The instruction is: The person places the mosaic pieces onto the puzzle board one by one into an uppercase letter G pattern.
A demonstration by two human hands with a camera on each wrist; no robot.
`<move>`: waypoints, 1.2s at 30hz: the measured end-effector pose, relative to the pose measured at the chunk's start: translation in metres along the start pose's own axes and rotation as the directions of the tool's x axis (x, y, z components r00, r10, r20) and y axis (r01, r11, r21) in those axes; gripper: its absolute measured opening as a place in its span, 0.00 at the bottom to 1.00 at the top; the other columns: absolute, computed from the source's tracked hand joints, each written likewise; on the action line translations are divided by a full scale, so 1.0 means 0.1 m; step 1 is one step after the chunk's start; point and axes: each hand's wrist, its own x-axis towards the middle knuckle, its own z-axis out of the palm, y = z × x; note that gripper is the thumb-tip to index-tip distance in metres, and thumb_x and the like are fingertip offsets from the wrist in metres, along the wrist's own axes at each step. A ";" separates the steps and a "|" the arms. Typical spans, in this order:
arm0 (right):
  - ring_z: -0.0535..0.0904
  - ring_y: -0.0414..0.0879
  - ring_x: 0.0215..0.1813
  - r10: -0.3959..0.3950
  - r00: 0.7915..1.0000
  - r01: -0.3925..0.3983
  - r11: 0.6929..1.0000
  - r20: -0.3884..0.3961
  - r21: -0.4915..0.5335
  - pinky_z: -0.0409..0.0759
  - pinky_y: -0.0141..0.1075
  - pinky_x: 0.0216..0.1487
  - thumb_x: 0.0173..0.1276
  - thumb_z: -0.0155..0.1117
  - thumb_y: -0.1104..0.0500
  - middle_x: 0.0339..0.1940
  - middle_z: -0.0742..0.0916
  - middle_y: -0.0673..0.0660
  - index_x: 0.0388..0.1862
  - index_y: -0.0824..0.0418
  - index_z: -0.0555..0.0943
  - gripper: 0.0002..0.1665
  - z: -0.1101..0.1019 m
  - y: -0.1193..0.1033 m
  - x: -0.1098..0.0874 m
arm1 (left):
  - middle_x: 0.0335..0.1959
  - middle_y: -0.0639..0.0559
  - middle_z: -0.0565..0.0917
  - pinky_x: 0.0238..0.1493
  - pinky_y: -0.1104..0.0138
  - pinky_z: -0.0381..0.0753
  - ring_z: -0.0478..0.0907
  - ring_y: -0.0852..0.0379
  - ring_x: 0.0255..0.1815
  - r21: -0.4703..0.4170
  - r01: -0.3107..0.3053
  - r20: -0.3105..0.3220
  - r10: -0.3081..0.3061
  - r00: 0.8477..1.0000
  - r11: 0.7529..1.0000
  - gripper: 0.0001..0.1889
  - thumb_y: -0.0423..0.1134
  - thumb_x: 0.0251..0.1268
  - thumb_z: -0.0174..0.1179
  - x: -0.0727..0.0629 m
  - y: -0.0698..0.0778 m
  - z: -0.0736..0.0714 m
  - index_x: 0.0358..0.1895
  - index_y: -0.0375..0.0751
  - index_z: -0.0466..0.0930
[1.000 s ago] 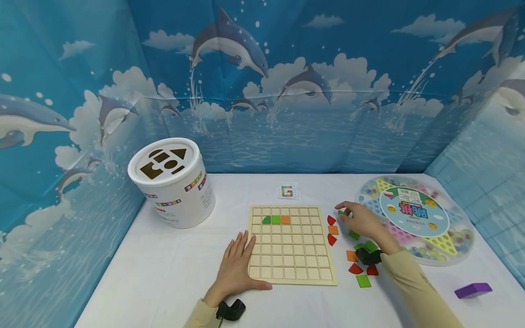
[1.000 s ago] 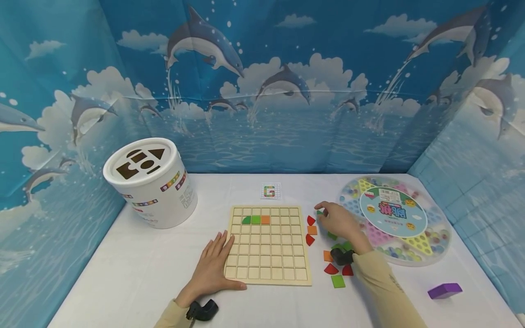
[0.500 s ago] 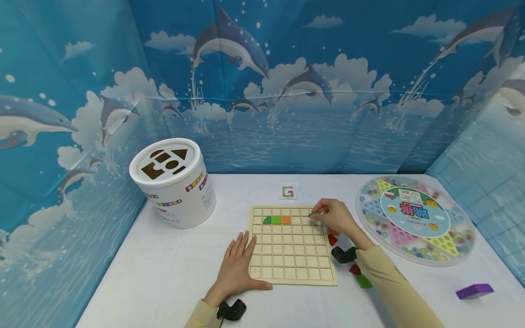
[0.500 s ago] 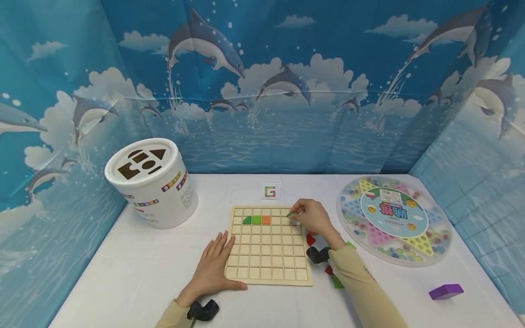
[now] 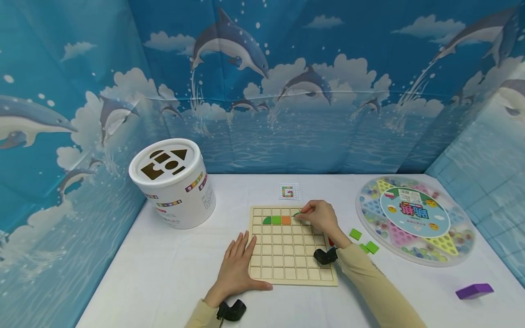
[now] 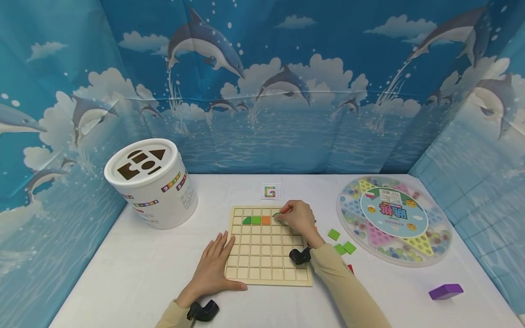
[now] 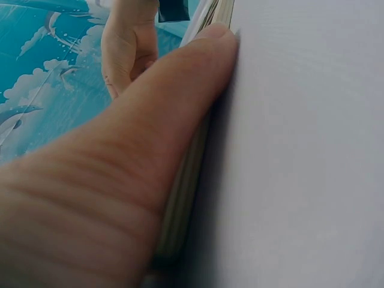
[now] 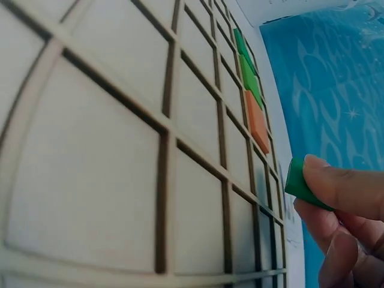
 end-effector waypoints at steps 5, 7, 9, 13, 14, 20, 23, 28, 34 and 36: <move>0.75 0.45 0.20 0.077 0.997 -0.076 0.996 0.008 -0.040 0.71 0.38 0.19 0.54 0.75 0.53 0.17 0.82 0.48 0.22 0.57 0.82 0.11 0.04 -0.05 0.00 | 0.74 0.37 0.49 0.69 0.50 0.41 0.40 0.42 0.75 -0.016 0.010 0.016 -0.010 1.000 1.000 0.68 0.78 0.31 0.64 0.00 0.00 0.00 0.74 0.37 0.50; 0.74 0.46 0.20 0.097 0.995 -0.097 0.993 0.011 -0.061 0.69 0.38 0.16 0.54 0.74 0.52 0.17 0.81 0.48 0.23 0.56 0.81 0.11 0.06 -0.07 0.00 | 0.74 0.37 0.49 0.69 0.49 0.42 0.40 0.42 0.75 -0.019 0.009 0.016 -0.009 1.000 1.000 0.68 0.78 0.30 0.64 0.01 0.00 0.00 0.74 0.36 0.50; 0.74 0.46 0.19 0.103 0.995 -0.101 0.992 0.014 -0.078 0.67 0.37 0.15 0.55 0.74 0.52 0.17 0.81 0.48 0.23 0.56 0.81 0.12 0.07 -0.08 0.00 | 0.74 0.37 0.49 0.69 0.50 0.42 0.40 0.42 0.75 -0.018 0.010 0.016 -0.010 1.000 1.000 0.68 0.78 0.30 0.64 0.01 -0.01 0.00 0.75 0.37 0.50; 0.72 0.45 0.18 0.079 0.997 -0.076 0.992 0.025 -0.097 0.67 0.36 0.16 0.56 0.73 0.51 0.17 0.80 0.48 0.24 0.56 0.80 0.13 0.09 -0.08 -0.01 | 0.75 0.38 0.48 0.70 0.51 0.41 0.39 0.43 0.75 -0.013 0.018 0.022 -0.018 1.000 1.000 0.68 0.77 0.30 0.64 0.01 -0.01 0.01 0.75 0.38 0.50; 0.72 0.45 0.18 0.069 0.997 -0.066 0.993 0.028 -0.100 0.67 0.36 0.17 0.56 0.73 0.51 0.17 0.79 0.48 0.24 0.56 0.80 0.13 0.10 -0.07 -0.01 | 0.75 0.38 0.48 0.70 0.51 0.40 0.39 0.44 0.75 -0.013 0.020 0.024 -0.020 1.000 1.000 0.68 0.77 0.30 0.64 0.01 0.00 0.01 0.75 0.38 0.50; 0.73 0.44 0.20 0.049 0.998 -0.044 0.990 0.032 -0.134 0.69 0.37 0.19 0.56 0.73 0.50 0.18 0.80 0.47 0.22 0.55 0.81 0.13 0.11 -0.07 -0.03 | 0.74 0.37 0.51 0.69 0.48 0.44 0.42 0.41 0.74 -0.009 -0.001 0.000 0.001 1.000 1.000 0.67 0.77 0.31 0.64 0.01 -0.01 0.02 0.74 0.36 0.52; 0.74 0.44 0.22 0.059 0.997 -0.052 0.984 0.040 -0.169 0.69 0.37 0.19 0.56 0.73 0.49 0.19 0.81 0.46 0.23 0.54 0.83 0.12 0.10 -0.06 -0.03 | 0.74 0.36 0.51 0.69 0.48 0.44 0.42 0.40 0.74 -0.014 -0.006 0.000 0.006 1.000 1.000 0.67 0.78 0.31 0.64 0.01 -0.01 0.02 0.74 0.36 0.52; 0.75 0.44 0.25 0.058 0.996 -0.045 0.980 0.063 -0.196 0.69 0.38 0.20 0.56 0.73 0.50 0.21 0.82 0.45 0.26 0.53 0.84 0.09 0.09 -0.05 -0.05 | 0.74 0.37 0.49 0.69 0.48 0.43 0.41 0.41 0.74 -0.023 0.014 0.023 -0.014 1.000 1.000 0.67 0.77 0.32 0.64 0.01 0.00 0.00 0.74 0.37 0.51; 0.74 0.43 0.24 0.030 0.988 -0.010 0.992 0.149 -0.129 0.70 0.37 0.21 0.58 0.71 0.53 0.23 0.82 0.47 0.33 0.56 0.86 0.08 0.03 -0.06 -0.09 | 0.74 0.37 0.50 0.69 0.47 0.44 0.41 0.41 0.74 -0.022 0.020 0.029 -0.019 0.999 1.000 0.67 0.77 0.32 0.65 0.00 0.01 -0.02 0.74 0.37 0.52; 0.71 0.42 0.21 0.019 0.980 0.001 0.995 0.196 -0.102 0.67 0.35 0.21 0.60 0.69 0.54 0.21 0.80 0.49 0.38 0.57 0.86 0.10 -0.01 -0.04 -0.11 | 0.74 0.37 0.50 0.69 0.48 0.44 0.41 0.41 0.74 -0.019 0.017 0.028 -0.017 0.999 1.000 0.66 0.77 0.32 0.64 0.00 0.01 -0.02 0.74 0.37 0.52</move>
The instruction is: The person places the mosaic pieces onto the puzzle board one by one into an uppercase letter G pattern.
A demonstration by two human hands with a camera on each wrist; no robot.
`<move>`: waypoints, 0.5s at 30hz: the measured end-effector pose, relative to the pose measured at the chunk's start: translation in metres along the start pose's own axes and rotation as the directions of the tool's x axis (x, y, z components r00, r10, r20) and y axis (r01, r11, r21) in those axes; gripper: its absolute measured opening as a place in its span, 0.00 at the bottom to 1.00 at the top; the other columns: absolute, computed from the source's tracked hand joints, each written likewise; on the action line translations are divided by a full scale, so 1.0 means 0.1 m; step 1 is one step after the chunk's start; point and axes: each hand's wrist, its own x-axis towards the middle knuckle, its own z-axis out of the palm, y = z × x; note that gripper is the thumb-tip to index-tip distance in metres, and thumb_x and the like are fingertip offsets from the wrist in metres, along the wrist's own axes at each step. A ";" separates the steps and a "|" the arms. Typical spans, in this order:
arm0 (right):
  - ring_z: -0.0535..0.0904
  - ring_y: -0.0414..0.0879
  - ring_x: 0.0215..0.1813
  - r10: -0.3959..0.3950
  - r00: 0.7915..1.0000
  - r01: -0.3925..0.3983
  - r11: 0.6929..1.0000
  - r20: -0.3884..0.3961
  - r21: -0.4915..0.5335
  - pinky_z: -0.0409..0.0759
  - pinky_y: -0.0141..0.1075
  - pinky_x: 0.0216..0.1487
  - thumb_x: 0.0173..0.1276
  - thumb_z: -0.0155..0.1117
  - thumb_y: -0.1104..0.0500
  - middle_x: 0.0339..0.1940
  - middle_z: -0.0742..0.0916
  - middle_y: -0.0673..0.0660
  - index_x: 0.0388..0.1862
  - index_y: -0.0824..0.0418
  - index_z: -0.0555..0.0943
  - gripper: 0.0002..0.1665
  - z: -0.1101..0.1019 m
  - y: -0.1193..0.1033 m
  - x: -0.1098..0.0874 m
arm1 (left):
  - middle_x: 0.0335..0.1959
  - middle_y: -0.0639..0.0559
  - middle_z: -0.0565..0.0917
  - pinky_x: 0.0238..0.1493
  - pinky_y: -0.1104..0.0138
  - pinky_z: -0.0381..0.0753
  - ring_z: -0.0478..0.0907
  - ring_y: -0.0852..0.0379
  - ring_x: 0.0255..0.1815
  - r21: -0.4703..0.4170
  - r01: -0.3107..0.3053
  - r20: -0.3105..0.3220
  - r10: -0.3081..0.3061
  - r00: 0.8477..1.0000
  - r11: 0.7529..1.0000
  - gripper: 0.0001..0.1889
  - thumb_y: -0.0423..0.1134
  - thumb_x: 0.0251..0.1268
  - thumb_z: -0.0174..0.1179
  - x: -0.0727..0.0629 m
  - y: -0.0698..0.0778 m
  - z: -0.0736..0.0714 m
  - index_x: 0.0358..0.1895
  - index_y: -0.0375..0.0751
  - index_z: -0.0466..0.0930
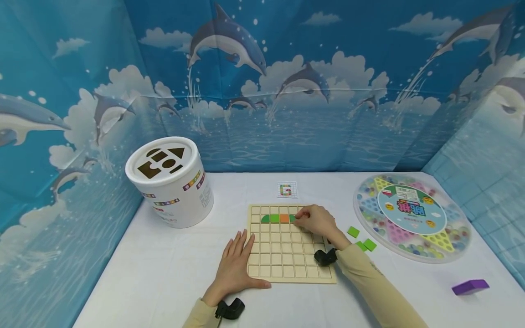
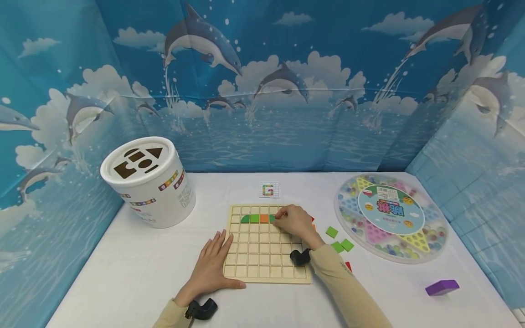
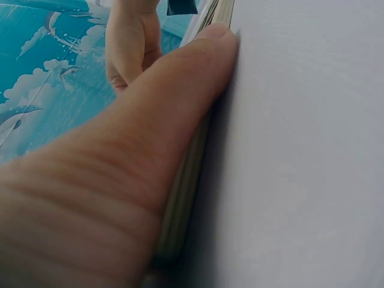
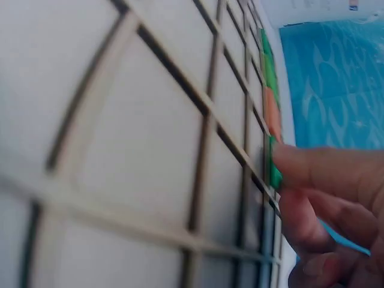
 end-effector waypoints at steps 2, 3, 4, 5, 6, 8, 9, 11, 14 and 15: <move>0.66 0.42 0.18 -0.029 0.999 0.028 0.999 0.044 0.023 0.63 0.34 0.20 0.62 0.68 0.54 0.19 0.79 0.51 0.42 0.59 0.86 0.13 -0.05 0.03 -0.03 | 0.74 0.37 0.50 0.69 0.48 0.45 0.42 0.41 0.74 0.003 -0.002 0.000 0.002 1.000 1.000 0.67 0.77 0.32 0.64 0.00 0.00 0.00 0.74 0.36 0.52; 0.65 0.42 0.17 -0.048 0.997 0.047 0.998 0.057 0.029 0.62 0.34 0.20 0.63 0.67 0.54 0.19 0.78 0.51 0.44 0.60 0.86 0.14 -0.07 0.05 -0.04 | 0.74 0.37 0.50 0.69 0.48 0.44 0.42 0.41 0.74 0.002 -0.004 -0.001 0.004 1.000 1.000 0.67 0.77 0.32 0.64 0.00 0.00 0.00 0.74 0.36 0.52; 0.64 0.42 0.17 -0.063 0.996 0.061 0.997 0.064 0.037 0.61 0.34 0.20 0.64 0.66 0.55 0.19 0.78 0.52 0.45 0.60 0.86 0.14 -0.10 0.08 -0.06 | 0.74 0.37 0.50 0.69 0.48 0.44 0.42 0.41 0.74 0.002 -0.006 -0.002 0.006 1.000 1.000 0.67 0.77 0.32 0.64 -0.01 0.00 0.00 0.74 0.36 0.52; 0.63 0.42 0.16 -0.082 0.995 0.079 0.996 0.065 0.042 0.60 0.35 0.19 0.65 0.65 0.54 0.20 0.78 0.52 0.45 0.61 0.86 0.14 -0.13 0.10 -0.08 | 0.74 0.37 0.51 0.69 0.48 0.44 0.42 0.41 0.74 0.001 -0.008 -0.004 0.008 1.000 1.000 0.67 0.77 0.31 0.65 -0.01 0.00 0.00 0.74 0.36 0.52; 0.64 0.42 0.16 -0.096 0.994 0.094 0.995 0.056 0.043 0.61 0.35 0.19 0.66 0.65 0.54 0.21 0.79 0.51 0.45 0.61 0.86 0.14 -0.16 0.13 -0.10 | 0.74 0.37 0.51 0.69 0.48 0.44 0.42 0.41 0.74 -0.001 -0.011 -0.006 0.011 1.000 1.000 0.67 0.77 0.31 0.65 -0.01 0.00 0.00 0.74 0.36 0.52; 0.66 0.43 0.16 -0.115 0.993 0.113 0.993 0.027 0.042 0.63 0.35 0.18 0.67 0.64 0.53 0.24 0.80 0.50 0.44 0.61 0.85 0.14 -0.23 0.18 -0.13 | 0.74 0.36 0.51 0.69 0.48 0.43 0.42 0.41 0.74 -0.004 -0.015 -0.009 0.015 1.000 1.000 0.67 0.77 0.31 0.65 -0.01 0.00 0.01 0.74 0.36 0.52; 0.67 0.44 0.16 -0.113 0.993 0.112 0.993 0.014 0.045 0.65 0.36 0.18 0.67 0.63 0.52 0.25 0.80 0.51 0.45 0.61 0.85 0.15 -0.27 0.21 -0.15 | 0.74 0.36 0.51 0.69 0.48 0.43 0.42 0.41 0.74 -0.005 -0.018 -0.010 0.018 1.000 1.000 0.67 0.77 0.31 0.65 -0.01 0.00 0.01 0.74 0.36 0.52; 0.69 0.46 0.16 -0.093 0.996 0.094 0.994 -0.009 0.052 0.66 0.37 0.17 0.67 0.63 0.52 0.23 0.81 0.54 0.45 0.60 0.85 0.15 -0.35 0.26 -0.19 | 0.74 0.36 0.51 0.69 0.48 0.44 0.42 0.40 0.74 -0.007 -0.020 -0.015 0.020 1.000 1.000 0.67 0.77 0.31 0.65 0.00 0.00 0.02 0.74 0.35 0.52; 0.70 0.47 0.16 -0.057 0.997 0.060 0.998 -0.058 0.037 0.66 0.38 0.17 0.67 0.64 0.52 0.22 0.81 0.55 0.44 0.59 0.85 0.14 -0.47 0.34 -0.25 | 0.74 0.36 0.50 0.68 0.47 0.44 0.42 0.40 0.74 -0.009 -0.020 -0.021 0.020 1.000 1.000 0.67 0.77 0.31 0.65 0.00 -0.01 0.02 0.74 0.35 0.52; 0.70 0.48 0.16 -0.049 0.996 0.051 0.998 -0.073 0.031 0.66 0.38 0.17 0.67 0.64 0.52 0.22 0.80 0.55 0.44 0.60 0.85 0.14 -0.50 0.36 -0.27 | 0.74 0.36 0.51 0.68 0.47 0.44 0.43 0.40 0.74 -0.010 -0.020 -0.025 0.020 0.999 1.000 0.67 0.77 0.31 0.65 0.00 -0.01 0.02 0.74 0.35 0.52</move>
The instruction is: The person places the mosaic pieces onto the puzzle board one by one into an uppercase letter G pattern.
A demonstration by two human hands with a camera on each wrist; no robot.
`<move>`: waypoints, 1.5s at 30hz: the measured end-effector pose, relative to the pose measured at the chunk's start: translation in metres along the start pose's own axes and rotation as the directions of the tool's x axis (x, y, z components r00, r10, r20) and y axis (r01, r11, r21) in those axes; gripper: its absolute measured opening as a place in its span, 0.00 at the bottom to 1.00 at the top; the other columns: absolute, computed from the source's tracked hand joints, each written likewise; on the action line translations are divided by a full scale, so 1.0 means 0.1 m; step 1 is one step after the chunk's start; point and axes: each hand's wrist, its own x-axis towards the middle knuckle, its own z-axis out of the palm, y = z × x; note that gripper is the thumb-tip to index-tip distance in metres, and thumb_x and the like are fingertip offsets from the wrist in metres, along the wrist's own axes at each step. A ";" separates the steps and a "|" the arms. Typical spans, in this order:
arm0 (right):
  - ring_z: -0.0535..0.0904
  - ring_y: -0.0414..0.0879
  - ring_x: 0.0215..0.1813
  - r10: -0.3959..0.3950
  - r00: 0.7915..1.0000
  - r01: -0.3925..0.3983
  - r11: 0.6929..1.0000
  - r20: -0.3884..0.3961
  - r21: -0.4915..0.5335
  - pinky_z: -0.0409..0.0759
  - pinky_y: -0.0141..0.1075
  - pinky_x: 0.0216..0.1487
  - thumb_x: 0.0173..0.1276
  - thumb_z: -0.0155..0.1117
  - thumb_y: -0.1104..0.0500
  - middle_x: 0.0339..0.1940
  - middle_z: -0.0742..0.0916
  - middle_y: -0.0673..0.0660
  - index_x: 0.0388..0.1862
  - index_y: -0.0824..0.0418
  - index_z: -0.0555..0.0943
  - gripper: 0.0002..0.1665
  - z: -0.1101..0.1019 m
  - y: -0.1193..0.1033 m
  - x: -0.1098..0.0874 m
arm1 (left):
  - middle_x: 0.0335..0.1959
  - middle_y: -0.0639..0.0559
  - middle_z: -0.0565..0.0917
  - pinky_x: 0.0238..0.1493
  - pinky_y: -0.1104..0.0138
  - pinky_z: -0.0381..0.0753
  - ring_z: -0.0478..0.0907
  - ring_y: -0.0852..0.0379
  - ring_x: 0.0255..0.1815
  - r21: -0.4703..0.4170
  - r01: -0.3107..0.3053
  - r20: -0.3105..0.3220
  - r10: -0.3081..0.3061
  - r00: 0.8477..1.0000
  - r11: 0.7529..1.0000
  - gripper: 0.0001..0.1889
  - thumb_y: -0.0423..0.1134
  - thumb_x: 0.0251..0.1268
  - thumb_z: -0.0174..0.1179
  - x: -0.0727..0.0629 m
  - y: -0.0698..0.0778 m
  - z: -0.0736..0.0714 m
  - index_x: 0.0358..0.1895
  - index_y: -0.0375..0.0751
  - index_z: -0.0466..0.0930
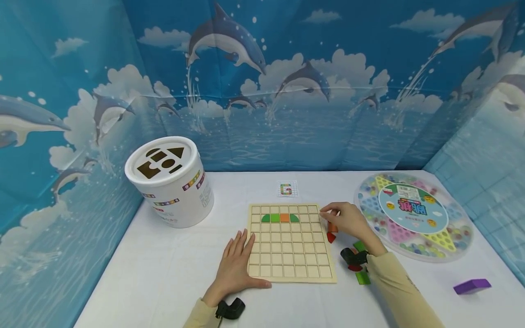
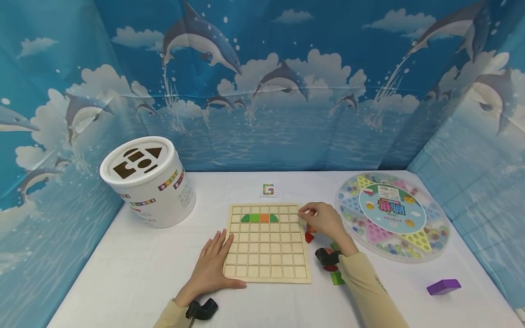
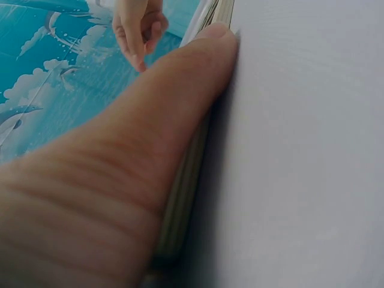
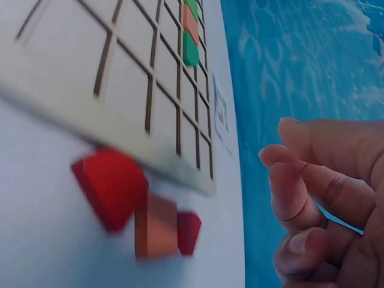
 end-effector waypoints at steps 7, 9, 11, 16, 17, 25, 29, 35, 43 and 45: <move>0.68 0.46 0.21 0.007 0.999 -0.009 0.997 -0.034 -0.073 0.65 0.36 0.18 0.66 0.64 0.54 0.25 0.79 0.51 0.43 0.62 0.85 0.13 -0.17 0.13 -0.12 | 0.74 0.36 0.51 0.68 0.47 0.46 0.43 0.40 0.74 0.005 0.002 -0.013 -0.002 1.000 1.000 0.67 0.77 0.30 0.65 0.01 -0.01 -0.01 0.74 0.35 0.53; 0.68 0.45 0.21 0.024 1.000 -0.025 0.995 -0.016 -0.096 0.65 0.36 0.18 0.66 0.65 0.55 0.24 0.79 0.51 0.42 0.63 0.85 0.13 -0.20 0.17 -0.17 | 0.74 0.36 0.51 0.68 0.46 0.46 0.43 0.40 0.74 0.003 -0.002 -0.014 0.002 1.000 1.000 0.67 0.77 0.31 0.64 0.01 -0.01 -0.01 0.74 0.35 0.53; 0.69 0.45 0.21 0.059 0.998 -0.058 0.990 -0.001 -0.132 0.66 0.35 0.19 0.65 0.65 0.54 0.24 0.79 0.51 0.42 0.63 0.85 0.14 -0.23 0.19 -0.21 | 0.74 0.36 0.51 0.68 0.47 0.45 0.43 0.40 0.74 0.000 0.000 -0.010 0.000 1.000 1.000 0.68 0.77 0.30 0.64 0.01 -0.01 -0.01 0.74 0.35 0.52; 0.70 0.46 0.22 0.178 0.984 -0.170 0.964 0.019 -0.205 0.69 0.36 0.21 0.63 0.66 0.51 0.24 0.79 0.53 0.41 0.64 0.84 0.17 -0.31 0.21 -0.32 | 0.74 0.37 0.49 0.69 0.48 0.43 0.41 0.41 0.74 0.000 0.017 0.005 -0.017 1.000 1.000 0.68 0.77 0.30 0.65 0.00 0.00 -0.02 0.74 0.36 0.52; 0.70 0.46 0.22 0.194 0.981 -0.185 0.959 0.021 -0.213 0.69 0.37 0.22 0.63 0.66 0.52 0.25 0.79 0.53 0.41 0.65 0.84 0.17 -0.32 0.22 -0.33 | 0.74 0.37 0.49 0.69 0.48 0.43 0.41 0.41 0.74 0.005 0.019 0.007 -0.019 1.000 1.000 0.68 0.77 0.30 0.65 0.00 0.00 -0.02 0.74 0.36 0.52; 0.72 0.47 0.26 0.224 0.974 -0.205 0.943 0.042 -0.263 0.71 0.38 0.25 0.58 0.70 0.52 0.29 0.81 0.55 0.41 0.65 0.85 0.18 -0.35 0.28 -0.41 | 0.75 0.39 0.48 0.69 0.49 0.42 0.40 0.42 0.75 0.008 0.028 0.017 -0.028 0.999 1.000 0.68 0.77 0.30 0.65 0.00 0.00 -0.03 0.74 0.37 0.51; 0.72 0.46 0.25 0.234 0.971 -0.210 0.937 0.056 -0.279 0.70 0.38 0.25 0.58 0.71 0.53 0.27 0.80 0.53 0.40 0.64 0.85 0.17 -0.31 0.31 -0.41 | 0.75 0.40 0.47 0.70 0.50 0.40 0.38 0.44 0.75 -0.002 0.038 0.032 -0.038 0.999 0.999 0.68 0.77 0.30 0.65 0.01 0.00 -0.02 0.75 0.38 0.49; 0.71 0.47 0.25 0.233 0.971 -0.209 0.940 0.060 -0.268 0.69 0.38 0.25 0.58 0.71 0.54 0.25 0.79 0.52 0.37 0.61 0.83 0.13 -0.24 0.33 -0.39 | 0.75 0.40 0.46 0.70 0.51 0.39 0.37 0.45 0.75 0.001 0.045 0.045 -0.045 0.998 0.999 0.68 0.77 0.30 0.65 0.00 -0.01 -0.02 0.75 0.39 0.48; 0.71 0.49 0.26 0.264 0.961 -0.234 0.937 0.086 -0.260 0.71 0.39 0.25 0.58 0.71 0.54 0.28 0.79 0.55 0.39 0.63 0.81 0.15 -0.26 0.30 -0.36 | 0.75 0.40 0.47 0.70 0.51 0.39 0.37 0.45 0.75 0.003 0.041 0.040 -0.041 0.998 0.999 0.68 0.77 0.30 0.65 0.00 0.01 -0.01 0.75 0.39 0.49; 0.71 0.49 0.26 0.272 0.958 -0.240 0.934 0.094 -0.264 0.71 0.39 0.25 0.58 0.71 0.55 0.28 0.79 0.54 0.38 0.63 0.81 0.15 -0.27 0.29 -0.36 | 0.75 0.39 0.47 0.70 0.51 0.38 0.38 0.44 0.75 0.001 0.040 0.040 -0.040 0.998 0.999 0.68 0.77 0.30 0.66 0.00 0.01 -0.01 0.75 0.39 0.49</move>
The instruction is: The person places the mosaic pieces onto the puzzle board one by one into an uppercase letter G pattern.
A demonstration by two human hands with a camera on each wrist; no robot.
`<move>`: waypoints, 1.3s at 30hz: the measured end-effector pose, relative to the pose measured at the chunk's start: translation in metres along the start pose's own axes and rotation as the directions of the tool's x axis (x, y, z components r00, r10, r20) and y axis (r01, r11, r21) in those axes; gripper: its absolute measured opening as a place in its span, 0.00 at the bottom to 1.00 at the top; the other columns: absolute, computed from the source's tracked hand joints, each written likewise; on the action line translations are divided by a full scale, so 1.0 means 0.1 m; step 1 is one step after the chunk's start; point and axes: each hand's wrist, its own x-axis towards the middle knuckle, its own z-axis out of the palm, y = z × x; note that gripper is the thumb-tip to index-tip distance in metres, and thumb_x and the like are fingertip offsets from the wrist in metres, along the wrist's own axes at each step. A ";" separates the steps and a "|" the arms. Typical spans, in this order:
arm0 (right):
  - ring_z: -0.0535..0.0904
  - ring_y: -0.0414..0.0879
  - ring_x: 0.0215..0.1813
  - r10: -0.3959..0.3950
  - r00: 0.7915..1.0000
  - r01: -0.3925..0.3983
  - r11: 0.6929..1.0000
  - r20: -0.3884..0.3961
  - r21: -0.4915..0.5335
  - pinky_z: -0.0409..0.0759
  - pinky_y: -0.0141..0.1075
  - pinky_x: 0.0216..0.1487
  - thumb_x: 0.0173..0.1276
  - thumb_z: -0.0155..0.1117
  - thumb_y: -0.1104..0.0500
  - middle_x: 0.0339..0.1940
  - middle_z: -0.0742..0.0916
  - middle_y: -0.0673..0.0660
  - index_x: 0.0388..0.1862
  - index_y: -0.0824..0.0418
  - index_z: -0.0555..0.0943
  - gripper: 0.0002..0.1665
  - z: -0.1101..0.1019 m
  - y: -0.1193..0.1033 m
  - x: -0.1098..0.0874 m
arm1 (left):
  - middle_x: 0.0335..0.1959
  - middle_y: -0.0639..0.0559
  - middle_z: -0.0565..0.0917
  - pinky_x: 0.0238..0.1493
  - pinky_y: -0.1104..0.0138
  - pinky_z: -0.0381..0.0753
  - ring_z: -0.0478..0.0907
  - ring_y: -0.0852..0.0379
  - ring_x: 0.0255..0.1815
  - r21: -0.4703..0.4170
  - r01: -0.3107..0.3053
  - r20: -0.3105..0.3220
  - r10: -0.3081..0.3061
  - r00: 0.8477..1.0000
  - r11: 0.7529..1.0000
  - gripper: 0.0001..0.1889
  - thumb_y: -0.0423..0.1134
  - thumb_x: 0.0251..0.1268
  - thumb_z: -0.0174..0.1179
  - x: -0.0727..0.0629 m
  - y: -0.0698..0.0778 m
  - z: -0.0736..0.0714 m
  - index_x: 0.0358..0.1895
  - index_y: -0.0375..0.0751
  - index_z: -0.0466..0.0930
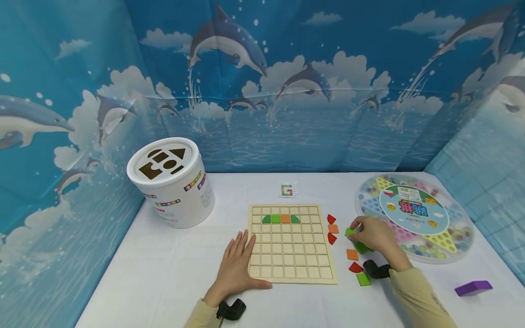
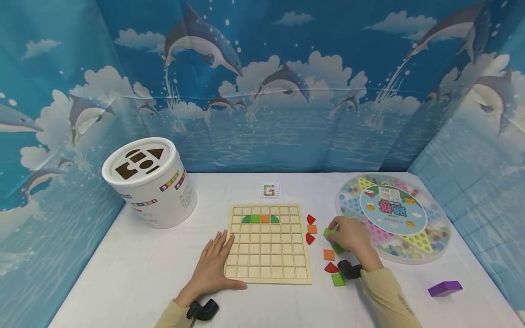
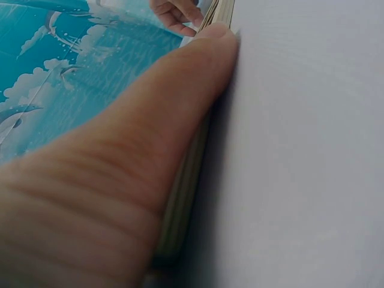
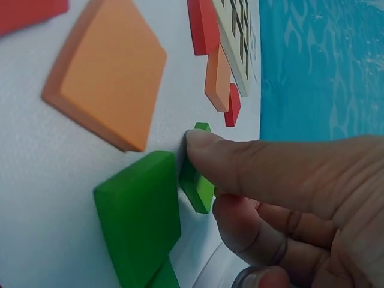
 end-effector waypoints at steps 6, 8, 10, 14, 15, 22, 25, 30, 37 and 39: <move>0.71 0.48 0.25 -0.008 1.000 0.008 1.000 -0.012 -0.008 0.71 0.38 0.24 0.57 0.72 0.55 0.27 0.79 0.54 0.37 0.62 0.80 0.14 0.01 0.00 0.00 | 0.75 0.39 0.47 0.70 0.51 0.39 0.38 0.44 0.75 0.007 0.000 -0.001 0.000 1.000 1.000 0.69 0.77 0.29 0.65 0.01 0.00 0.01 0.75 0.38 0.49; 0.71 0.48 0.25 -0.018 1.000 0.017 1.000 -0.018 -0.013 0.70 0.38 0.24 0.56 0.72 0.55 0.27 0.78 0.53 0.36 0.61 0.79 0.14 0.03 0.00 -0.01 | 0.75 0.39 0.47 0.70 0.51 0.39 0.38 0.44 0.75 0.008 0.000 0.002 0.000 1.000 1.000 0.69 0.77 0.30 0.64 0.00 -0.01 0.01 0.75 0.38 0.49; 0.71 0.47 0.25 -0.035 0.999 0.035 0.999 -0.027 -0.020 0.70 0.38 0.25 0.56 0.73 0.55 0.27 0.78 0.53 0.35 0.60 0.79 0.14 0.04 -0.01 -0.01 | 0.75 0.39 0.47 0.70 0.51 0.39 0.38 0.44 0.75 0.011 -0.001 0.005 0.001 1.000 1.000 0.69 0.77 0.30 0.64 0.00 -0.01 0.00 0.75 0.39 0.49; 0.70 0.47 0.26 -0.074 0.996 0.072 0.997 -0.052 -0.038 0.68 0.38 0.26 0.54 0.74 0.57 0.27 0.77 0.53 0.33 0.59 0.79 0.13 0.07 -0.02 -0.01 | 0.75 0.39 0.47 0.70 0.51 0.39 0.38 0.44 0.75 0.004 -0.004 0.001 0.004 1.000 1.000 0.68 0.77 0.30 0.65 -0.01 -0.01 0.00 0.75 0.38 0.49; 0.70 0.48 0.27 -0.078 0.995 0.076 0.996 -0.057 -0.042 0.68 0.39 0.27 0.53 0.74 0.57 0.27 0.77 0.53 0.32 0.59 0.79 0.13 0.07 -0.03 -0.01 | 0.75 0.39 0.47 0.70 0.51 0.39 0.38 0.44 0.75 0.004 -0.005 0.001 0.005 1.000 1.000 0.68 0.77 0.30 0.65 -0.01 -0.01 -0.01 0.75 0.38 0.49; 0.69 0.47 0.27 -0.092 0.994 0.089 0.995 -0.058 -0.041 0.67 0.39 0.27 0.51 0.75 0.57 0.26 0.77 0.52 0.31 0.58 0.75 0.16 0.06 -0.03 -0.02 | 0.75 0.39 0.47 0.70 0.50 0.40 0.39 0.43 0.75 0.003 -0.013 -0.004 0.013 1.000 1.000 0.68 0.78 0.30 0.64 -0.01 -0.01 0.00 0.75 0.38 0.49; 0.69 0.47 0.26 -0.103 0.993 0.102 0.995 -0.056 -0.017 0.65 0.38 0.27 0.51 0.75 0.57 0.25 0.76 0.52 0.31 0.58 0.75 0.17 0.05 -0.03 -0.03 | 0.75 0.38 0.48 0.69 0.50 0.41 0.40 0.43 0.75 -0.009 -0.023 -0.021 0.023 1.000 1.000 0.68 0.77 0.30 0.64 0.00 -0.01 0.02 0.75 0.37 0.50; 0.69 0.46 0.25 -0.126 0.990 0.129 0.991 -0.055 0.042 0.65 0.37 0.25 0.53 0.74 0.59 0.25 0.76 0.51 0.30 0.58 0.75 0.14 0.04 -0.03 -0.06 | 0.75 0.38 0.48 0.69 0.50 0.41 0.41 0.42 0.75 -0.003 -0.033 -0.032 0.033 0.999 0.999 0.68 0.79 0.30 0.63 0.00 -0.03 0.04 0.74 0.37 0.51; 0.67 0.45 0.22 -0.166 0.980 0.168 0.986 -0.108 0.015 0.65 0.36 0.22 0.57 0.69 0.62 0.24 0.76 0.50 0.34 0.59 0.80 0.08 0.04 -0.14 -0.12 | 0.75 0.40 0.46 0.70 0.52 0.39 0.38 0.45 0.75 0.013 -0.011 -0.004 0.011 1.000 1.000 0.69 0.79 0.30 0.62 0.00 -0.03 0.02 0.75 0.39 0.48; 0.66 0.44 0.21 -0.189 0.970 0.189 0.982 -0.152 -0.017 0.64 0.35 0.20 0.58 0.69 0.60 0.24 0.77 0.49 0.36 0.59 0.81 0.07 0.06 -0.20 -0.12 | 0.75 0.40 0.46 0.70 0.52 0.39 0.37 0.45 0.75 0.018 -0.008 -0.002 0.008 1.000 1.000 0.69 0.79 0.30 0.62 0.00 -0.03 0.02 0.75 0.39 0.48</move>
